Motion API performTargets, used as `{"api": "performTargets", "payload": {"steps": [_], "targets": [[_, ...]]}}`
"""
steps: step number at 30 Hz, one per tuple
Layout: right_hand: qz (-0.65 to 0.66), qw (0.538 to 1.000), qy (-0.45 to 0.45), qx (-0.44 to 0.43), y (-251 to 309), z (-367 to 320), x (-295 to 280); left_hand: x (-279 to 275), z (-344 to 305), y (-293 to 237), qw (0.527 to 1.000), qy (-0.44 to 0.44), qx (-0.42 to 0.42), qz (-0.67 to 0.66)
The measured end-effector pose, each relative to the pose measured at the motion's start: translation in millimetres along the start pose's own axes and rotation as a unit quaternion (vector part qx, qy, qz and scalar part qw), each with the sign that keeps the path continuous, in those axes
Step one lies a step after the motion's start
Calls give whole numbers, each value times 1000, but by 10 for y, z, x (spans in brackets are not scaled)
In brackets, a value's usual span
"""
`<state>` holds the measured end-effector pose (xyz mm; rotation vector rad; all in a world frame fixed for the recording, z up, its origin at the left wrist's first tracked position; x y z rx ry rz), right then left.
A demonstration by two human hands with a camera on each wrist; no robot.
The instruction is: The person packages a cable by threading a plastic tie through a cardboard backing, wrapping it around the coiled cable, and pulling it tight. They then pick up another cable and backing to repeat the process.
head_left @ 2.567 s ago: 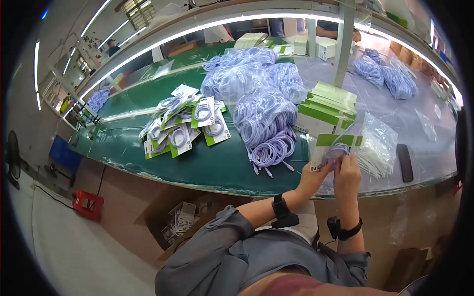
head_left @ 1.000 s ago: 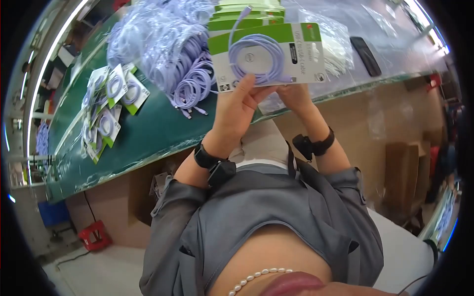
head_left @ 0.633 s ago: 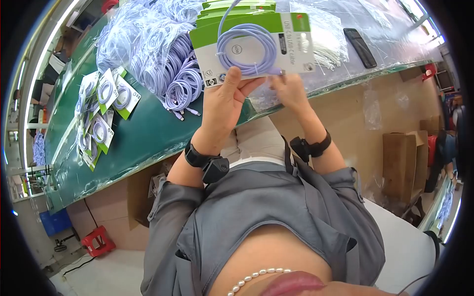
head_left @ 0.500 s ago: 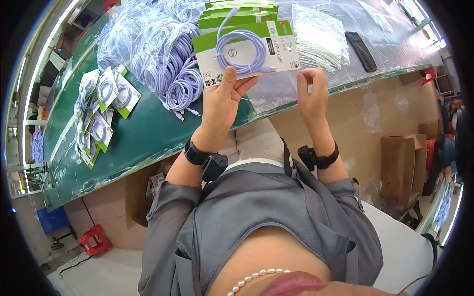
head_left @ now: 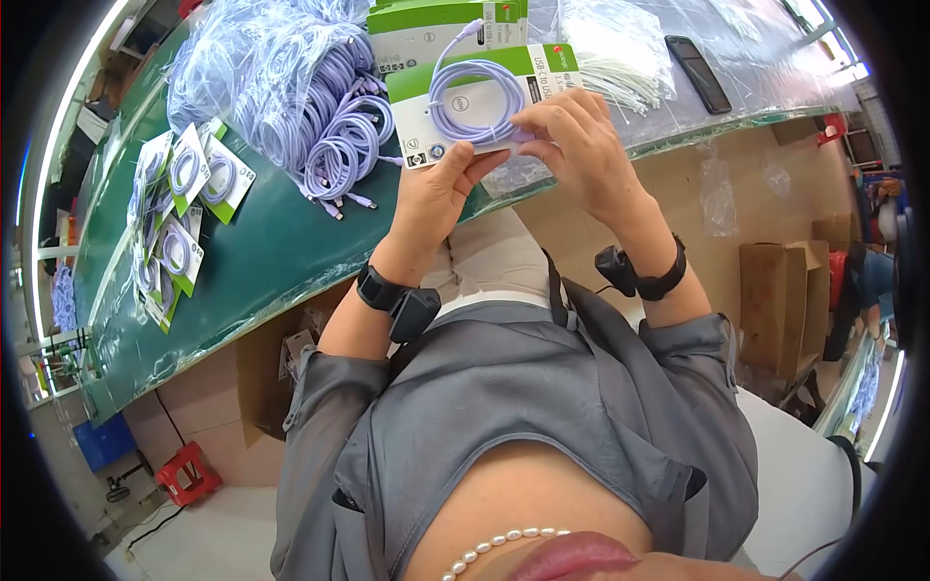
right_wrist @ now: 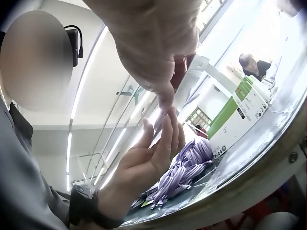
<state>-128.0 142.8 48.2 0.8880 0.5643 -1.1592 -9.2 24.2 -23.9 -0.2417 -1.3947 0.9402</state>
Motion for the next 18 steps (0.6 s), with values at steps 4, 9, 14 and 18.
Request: {"api": "performTargets", "payload": {"steps": [4,9,14,18], "targets": [[29,999,5,16,10,-32,-27,28,0,-23,1000,9,1,29],[-13,1000,-24,8,59,-59,-68,69,35,-45,1000,13,1,25],[1,1000,-8,25,34,-70,-70,59,25,-30,998,7,1,56],[24,999,14,16,11,-33,-70,74,-17,-27,997,8,-4,75]]}}
Point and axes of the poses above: each hand's wrist, its own z-axis towards the middle knuckle, its own x-axis out of the palm, y = z × x, the point moved 3 cm from there along z, towards the middle knuckle, and after that the axes turned 10 degrees about y, right-handed, at the moved point
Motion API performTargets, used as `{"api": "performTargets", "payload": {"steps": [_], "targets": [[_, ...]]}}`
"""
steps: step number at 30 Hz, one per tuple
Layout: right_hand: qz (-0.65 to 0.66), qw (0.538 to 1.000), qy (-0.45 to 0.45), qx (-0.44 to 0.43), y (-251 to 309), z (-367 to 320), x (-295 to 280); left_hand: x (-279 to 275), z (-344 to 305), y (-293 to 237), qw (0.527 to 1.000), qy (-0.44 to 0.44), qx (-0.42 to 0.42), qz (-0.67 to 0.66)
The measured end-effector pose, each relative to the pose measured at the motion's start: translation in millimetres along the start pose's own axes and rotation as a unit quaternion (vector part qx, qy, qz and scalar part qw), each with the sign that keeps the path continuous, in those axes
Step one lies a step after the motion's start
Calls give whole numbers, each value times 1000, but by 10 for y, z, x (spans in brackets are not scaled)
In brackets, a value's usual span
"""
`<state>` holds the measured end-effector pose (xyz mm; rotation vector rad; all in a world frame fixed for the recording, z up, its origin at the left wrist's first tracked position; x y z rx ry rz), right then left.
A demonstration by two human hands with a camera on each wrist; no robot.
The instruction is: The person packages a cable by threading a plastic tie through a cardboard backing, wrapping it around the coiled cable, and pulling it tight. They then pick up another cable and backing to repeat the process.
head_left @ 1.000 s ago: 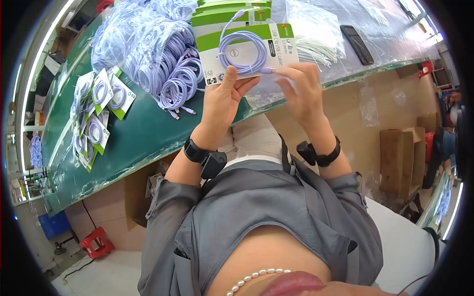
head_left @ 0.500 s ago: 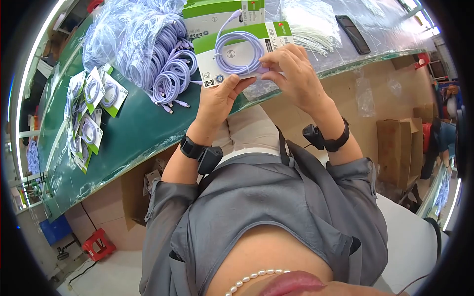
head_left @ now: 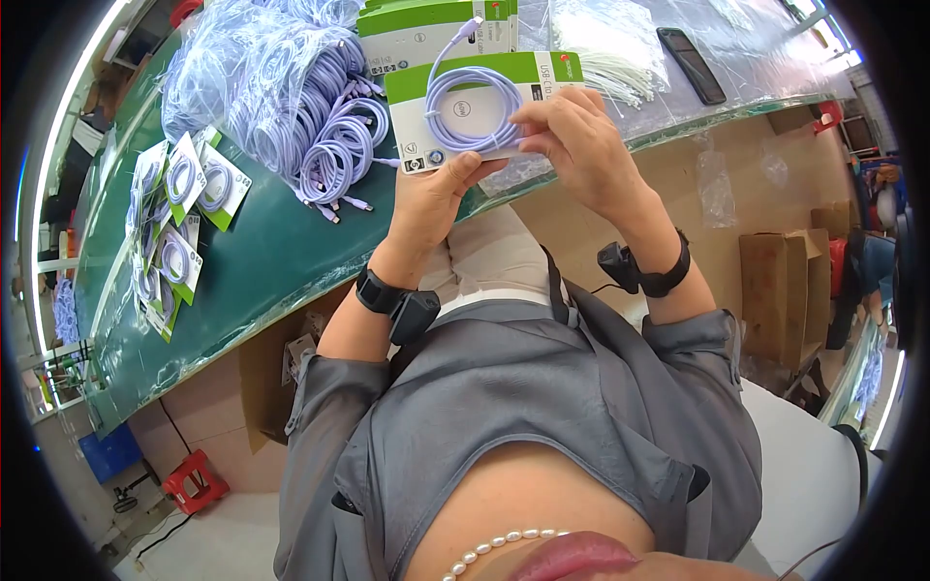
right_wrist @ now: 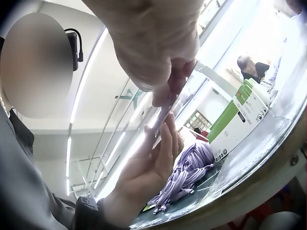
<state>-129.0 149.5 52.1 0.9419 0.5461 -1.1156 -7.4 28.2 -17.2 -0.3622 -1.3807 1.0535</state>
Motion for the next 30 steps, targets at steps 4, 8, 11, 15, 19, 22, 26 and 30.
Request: {"api": "performTargets", "payload": {"steps": [4,8,11,15,19,22,26,30], "targets": [[5,999,43,-30,0,25,3,-29,-10,45,1000,-16,-6,6],[49,995,79,-24,-52,17,50,69,-1,72,999,-53,1,4],[97,991,92,-15,-109,-18,117,134,-10,121,996,-91,-14,-21],[84,992,93,-29,-129,-94,209,113,-57,200,990,-117,-61,-55],[18,994,98,-49,-54,-150,299,-14,-103,259,985,-138,-92,-54],[5,996,74,-54,-54,-202,416,-24,-111,282,983,-142,-82,-79],[26,998,39,-45,-85,-232,481,-33,-133,265,984,-135,-69,-96],[-53,996,-64,-34,-49,-270,288,-5,-163,185,986,-128,-60,-90]]}}
Point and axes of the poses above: each hand's wrist, its own z-axis towards the middle knuckle, its own x-axis out of the palm, y = z × x, the point moved 3 cm from there along z, towards the middle knuckle, and after that the axes turned 10 degrees about y, right-handed, at the moved point
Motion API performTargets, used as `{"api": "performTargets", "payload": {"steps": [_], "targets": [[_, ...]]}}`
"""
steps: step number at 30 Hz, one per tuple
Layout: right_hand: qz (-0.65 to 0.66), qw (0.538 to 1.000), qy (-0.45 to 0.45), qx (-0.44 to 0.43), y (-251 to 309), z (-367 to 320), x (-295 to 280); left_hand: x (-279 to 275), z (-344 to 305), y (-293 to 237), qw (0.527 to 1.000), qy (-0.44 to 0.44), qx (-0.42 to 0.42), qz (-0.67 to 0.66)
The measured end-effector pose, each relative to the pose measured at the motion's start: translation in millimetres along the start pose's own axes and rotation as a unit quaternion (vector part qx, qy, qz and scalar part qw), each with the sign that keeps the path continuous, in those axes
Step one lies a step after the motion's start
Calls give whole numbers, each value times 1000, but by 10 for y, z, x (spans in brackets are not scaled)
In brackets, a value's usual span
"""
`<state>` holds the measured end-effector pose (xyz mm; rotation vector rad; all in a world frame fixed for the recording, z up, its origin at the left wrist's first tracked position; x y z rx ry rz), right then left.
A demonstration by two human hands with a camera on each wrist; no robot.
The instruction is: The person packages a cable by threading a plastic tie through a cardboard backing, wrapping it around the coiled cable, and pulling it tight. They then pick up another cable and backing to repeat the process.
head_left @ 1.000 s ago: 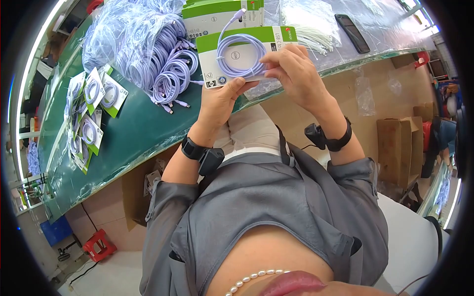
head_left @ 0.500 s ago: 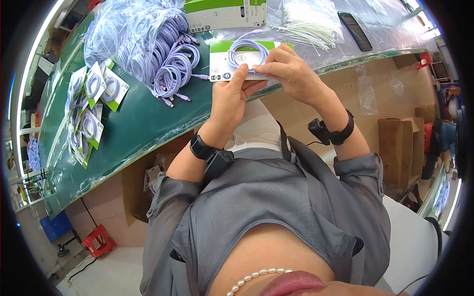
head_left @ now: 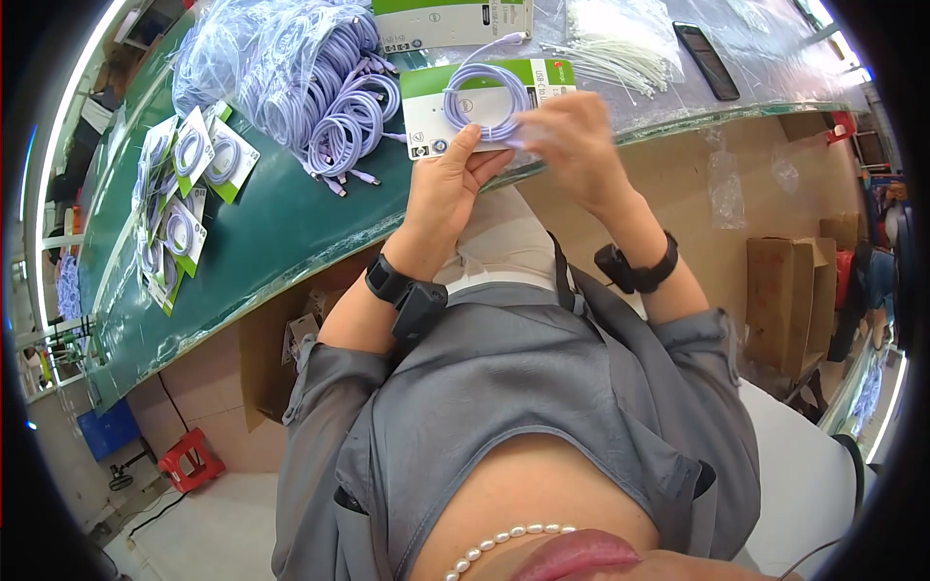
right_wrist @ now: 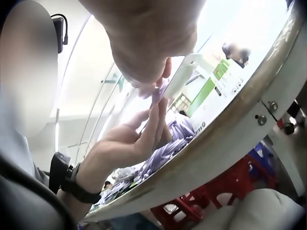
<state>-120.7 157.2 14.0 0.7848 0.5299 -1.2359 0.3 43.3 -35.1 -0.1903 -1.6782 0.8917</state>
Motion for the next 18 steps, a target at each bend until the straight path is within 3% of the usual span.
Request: {"api": "performTargets", "payload": {"steps": [1,2,3,8,10,15,18], "targets": [[0,1000,0,-4,-29,-70,-44,16,-12,-39,1000,1,5,3],[129,973,-77,175,-190,-226,-121,31,-37,-74,1000,0,9,2],[249,893,-148,345,-325,-385,-105,58,-65,-104,1000,7,9,8],[332,903,-50,268,-193,-391,395,206,-177,-66,999,33,-9,11],[198,971,0,135,-87,-281,465,241,-239,-32,999,35,-17,6],[263,960,-2,96,-67,-233,533,283,-324,-117,999,38,-2,18],[169,979,70,89,-41,-270,596,292,-356,-80,998,58,7,29]]}}
Point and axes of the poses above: each hand's wrist, its own z-axis towards the middle knuckle, its own x-axis out of the palm, y = z × x, the point moved 3 cm from there along z, towards the middle knuckle, and after that the axes turned 10 degrees about y, right-handed, at the moved point
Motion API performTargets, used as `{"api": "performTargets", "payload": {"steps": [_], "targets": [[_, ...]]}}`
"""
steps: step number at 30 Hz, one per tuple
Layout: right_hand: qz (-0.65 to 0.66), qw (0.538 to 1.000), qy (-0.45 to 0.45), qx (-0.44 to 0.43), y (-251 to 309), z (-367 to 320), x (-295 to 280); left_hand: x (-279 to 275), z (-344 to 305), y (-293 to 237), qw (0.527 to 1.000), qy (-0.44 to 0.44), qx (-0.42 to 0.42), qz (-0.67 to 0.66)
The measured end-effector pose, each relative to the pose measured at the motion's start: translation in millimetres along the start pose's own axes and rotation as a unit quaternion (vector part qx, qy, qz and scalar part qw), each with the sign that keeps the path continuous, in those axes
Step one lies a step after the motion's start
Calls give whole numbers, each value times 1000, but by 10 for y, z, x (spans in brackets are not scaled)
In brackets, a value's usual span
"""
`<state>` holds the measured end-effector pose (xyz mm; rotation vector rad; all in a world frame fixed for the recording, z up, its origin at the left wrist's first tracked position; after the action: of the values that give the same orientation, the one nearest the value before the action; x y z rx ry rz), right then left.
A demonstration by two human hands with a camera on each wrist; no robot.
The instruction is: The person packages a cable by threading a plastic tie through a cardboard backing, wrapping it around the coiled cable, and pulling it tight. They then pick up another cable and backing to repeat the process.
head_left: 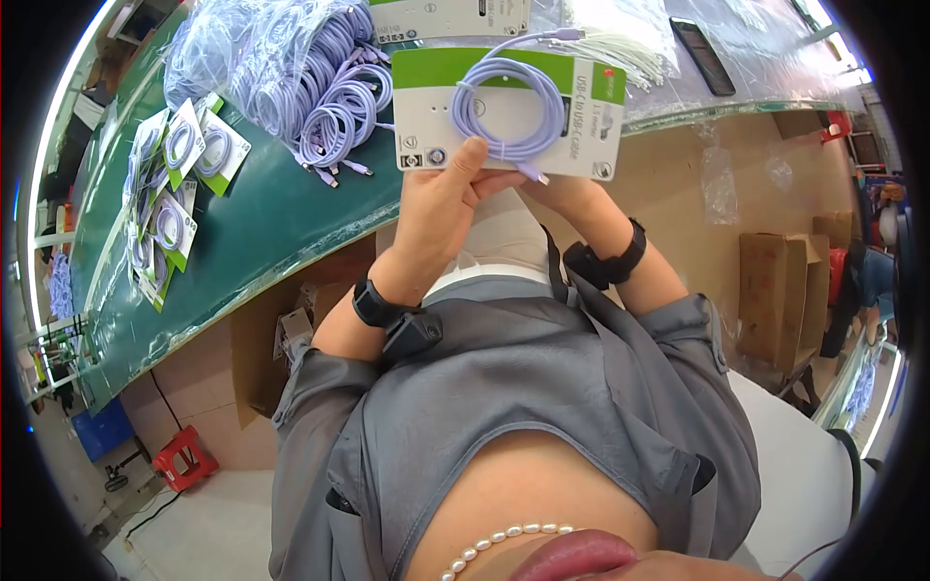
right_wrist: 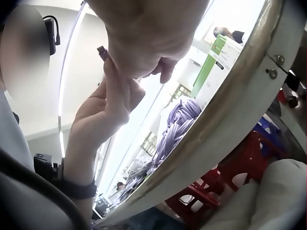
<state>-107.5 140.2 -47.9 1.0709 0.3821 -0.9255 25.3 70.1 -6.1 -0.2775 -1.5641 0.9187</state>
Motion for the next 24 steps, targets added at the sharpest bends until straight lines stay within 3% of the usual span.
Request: {"api": "performTargets", "payload": {"steps": [3,5,6,7,8,9,12,13,15,17,19,24], "targets": [[11,998,-62,13,-115,-1,108,-224,130,89,999,-21,-19,-39],[22,995,-96,5,-46,135,98,-341,220,105,999,-30,13,-30],[205,972,-102,62,-34,128,90,-400,257,123,998,-46,38,-29],[381,912,-99,119,13,101,88,-422,269,94,996,-62,61,-31],[543,817,-91,174,18,78,121,-441,248,62,996,-63,63,-25],[547,814,-94,172,7,69,113,-421,203,37,999,-28,43,-13],[707,692,-79,118,-61,38,80,-400,150,-79,998,53,-11,18],[710,690,-85,115,-94,36,23,-412,139,-145,996,85,-21,0],[663,736,-32,135,-109,72,-120,-449,62,-265,988,141,-43,-40],[640,754,-5,148,-84,145,-223,-506,57,-352,991,126,-24,-22],[561,804,15,198,-54,238,-314,-541,80,-439,994,108,22,13],[412,871,87,252,24,317,-525,-562,121,-583,989,115,-21,95]]}}
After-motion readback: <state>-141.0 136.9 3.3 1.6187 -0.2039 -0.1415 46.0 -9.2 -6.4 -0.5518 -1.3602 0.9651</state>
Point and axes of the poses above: each hand's wrist, its own z-axis towards the middle knuckle, its own x-axis out of the palm, y = z × x, the point moved 3 cm from there along z, towards the middle knuckle, and after that the axes turned 10 degrees about y, right-handed, at the moved point
